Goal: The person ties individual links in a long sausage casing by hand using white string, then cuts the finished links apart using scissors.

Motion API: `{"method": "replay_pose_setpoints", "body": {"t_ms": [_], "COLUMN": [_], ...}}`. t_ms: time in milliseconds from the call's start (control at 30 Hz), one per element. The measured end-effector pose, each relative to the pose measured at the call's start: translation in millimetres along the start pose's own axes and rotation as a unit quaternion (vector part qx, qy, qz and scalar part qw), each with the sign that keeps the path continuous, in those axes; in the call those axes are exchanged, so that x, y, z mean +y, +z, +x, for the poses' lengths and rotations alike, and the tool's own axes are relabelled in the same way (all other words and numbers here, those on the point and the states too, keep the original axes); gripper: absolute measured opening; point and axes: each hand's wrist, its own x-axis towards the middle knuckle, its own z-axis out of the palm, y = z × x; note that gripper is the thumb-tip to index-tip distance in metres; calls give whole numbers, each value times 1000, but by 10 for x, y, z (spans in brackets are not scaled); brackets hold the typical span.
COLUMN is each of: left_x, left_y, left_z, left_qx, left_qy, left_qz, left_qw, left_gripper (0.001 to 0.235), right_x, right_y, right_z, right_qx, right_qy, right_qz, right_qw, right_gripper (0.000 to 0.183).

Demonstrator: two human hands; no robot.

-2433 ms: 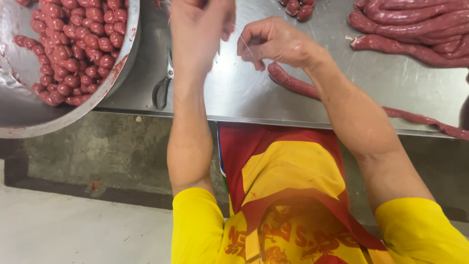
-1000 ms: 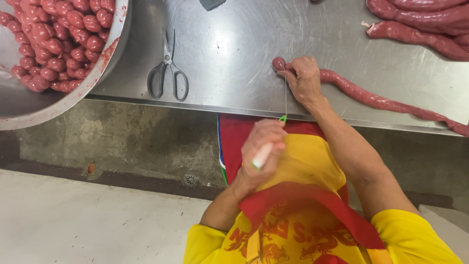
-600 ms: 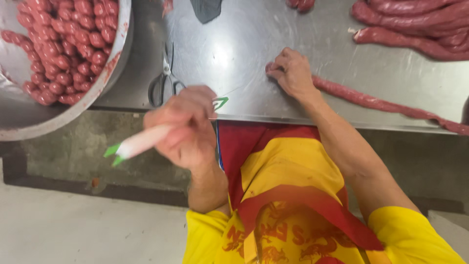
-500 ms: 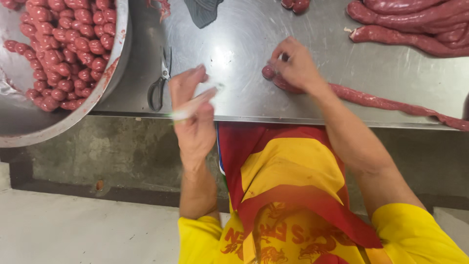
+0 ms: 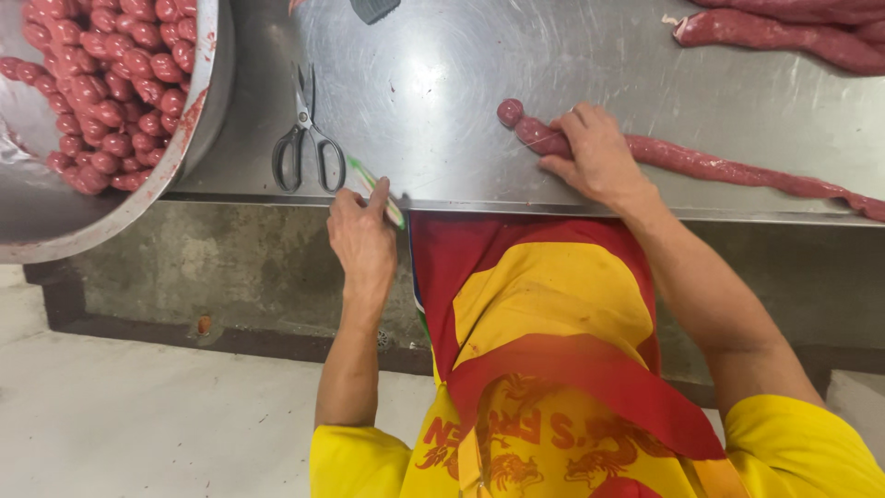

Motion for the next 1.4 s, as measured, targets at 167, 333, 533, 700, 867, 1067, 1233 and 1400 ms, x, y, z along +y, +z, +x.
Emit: {"method": "replay_pose_setpoints", "body": {"t_ms": [167, 333, 533, 700, 867, 1067, 1233, 1400], "left_x": [-23, -72, 1007, 1756, 1118, 719, 1135, 876], "left_y": [416, 970, 1541, 730, 276, 861, 1448, 1699], "left_z": [328, 795, 1591, 1305, 777, 172, 408, 772], "left_qx": [-93, -258, -233, -372, -17, -70, -29, -19], "left_qy": [-50, -78, 38, 165, 158, -13, -87, -266], "left_qz": [-199, -508, -594, -611, -436, -165, -561, -785], "left_qw": [974, 818, 769, 679, 886, 984, 823, 559], "left_gripper": [36, 39, 26, 54, 24, 31, 56, 27], "right_x": [-51, -174, -253, -81, -162, -493, -499, -207], "right_y": [307, 307, 367, 679, 300, -173, 315, 672], "right_z": [-73, -145, -325, -224, -96, -2, -13, -28], "right_qx": [60, 172, 156, 90, 31, -45, 128, 119], "right_qy": [-18, -1, -75, -31, -44, 49, 111, 105], "right_qz": [12, 140, 99, 135, 126, 219, 243, 164], "right_qw": [998, 975, 980, 986, 991, 974, 955, 974], "right_gripper": [41, 32, 42, 38, 42, 31, 25, 43]}}
